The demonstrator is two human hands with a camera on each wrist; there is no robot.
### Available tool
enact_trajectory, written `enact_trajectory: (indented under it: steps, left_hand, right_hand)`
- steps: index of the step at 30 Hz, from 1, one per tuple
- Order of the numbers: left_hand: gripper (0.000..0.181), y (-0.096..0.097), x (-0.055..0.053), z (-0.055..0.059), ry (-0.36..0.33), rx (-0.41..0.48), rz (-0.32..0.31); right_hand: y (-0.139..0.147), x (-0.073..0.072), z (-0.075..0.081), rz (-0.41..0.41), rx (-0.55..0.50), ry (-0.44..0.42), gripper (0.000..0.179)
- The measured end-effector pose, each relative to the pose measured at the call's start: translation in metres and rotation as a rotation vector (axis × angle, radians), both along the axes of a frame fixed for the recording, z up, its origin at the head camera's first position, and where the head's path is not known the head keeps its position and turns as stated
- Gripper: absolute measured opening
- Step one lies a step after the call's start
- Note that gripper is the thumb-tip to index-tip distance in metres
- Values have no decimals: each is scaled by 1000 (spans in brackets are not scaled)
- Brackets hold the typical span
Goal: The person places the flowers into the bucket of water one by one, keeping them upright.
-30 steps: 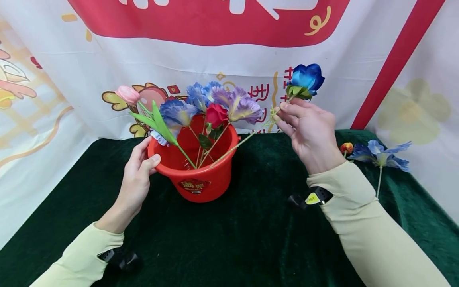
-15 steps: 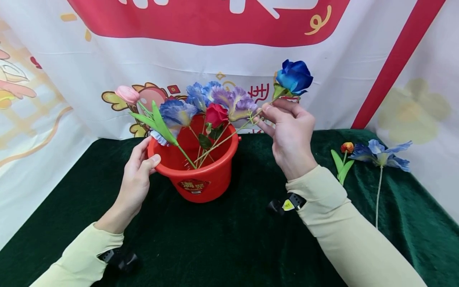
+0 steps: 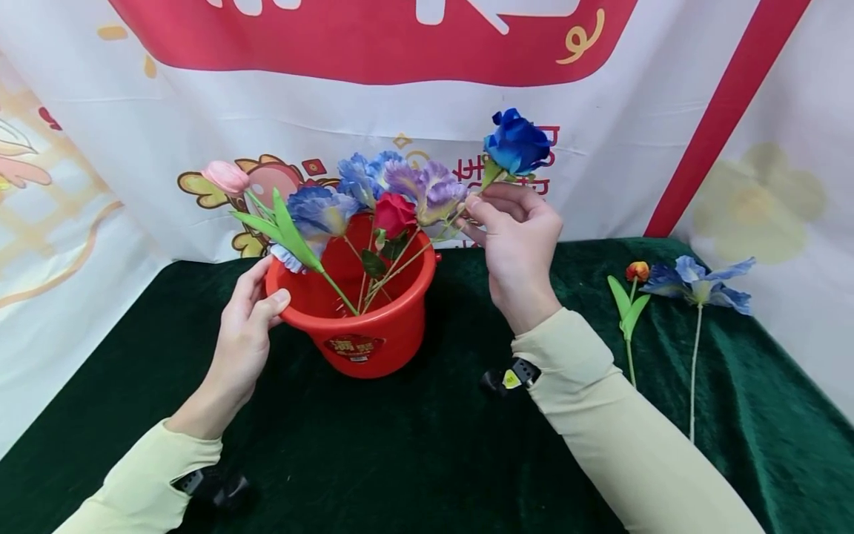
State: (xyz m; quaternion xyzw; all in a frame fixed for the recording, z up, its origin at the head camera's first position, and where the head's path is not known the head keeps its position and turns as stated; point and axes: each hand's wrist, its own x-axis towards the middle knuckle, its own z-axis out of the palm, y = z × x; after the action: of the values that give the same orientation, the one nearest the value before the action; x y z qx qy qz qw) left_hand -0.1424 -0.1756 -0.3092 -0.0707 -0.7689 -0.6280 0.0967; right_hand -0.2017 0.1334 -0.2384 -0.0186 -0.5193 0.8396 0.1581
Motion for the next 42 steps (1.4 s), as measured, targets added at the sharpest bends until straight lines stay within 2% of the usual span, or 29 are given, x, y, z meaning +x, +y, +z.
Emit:
enact_trajectory:
  steps: [12, 18, 24, 31, 35, 42]
  left_hand:
    - [60, 0, 0, 1, -5, -8, 3]
    - [60, 0, 1, 1, -9, 5, 0]
    - [59, 0, 1, 2, -7, -1, -1]
    - [60, 0, 1, 1, -7, 1, -8]
    - [60, 0, 1, 0, -5, 6, -12]
    - [59, 0, 1, 1, -6, 0, -4]
  right_hand:
    - [-17, 2, -7, -2, 181, 57, 25]
    - [-22, 2, -9, -38, 284, 29, 27]
    - [-28, 4, -15, -18, 368, 1, 24]
    - [-40, 4, -24, 8, 473, 28, 18]
    - [-43, 6, -28, 12, 536, 1, 15]
    - [-40, 10, -35, 27, 549, -35, 19]
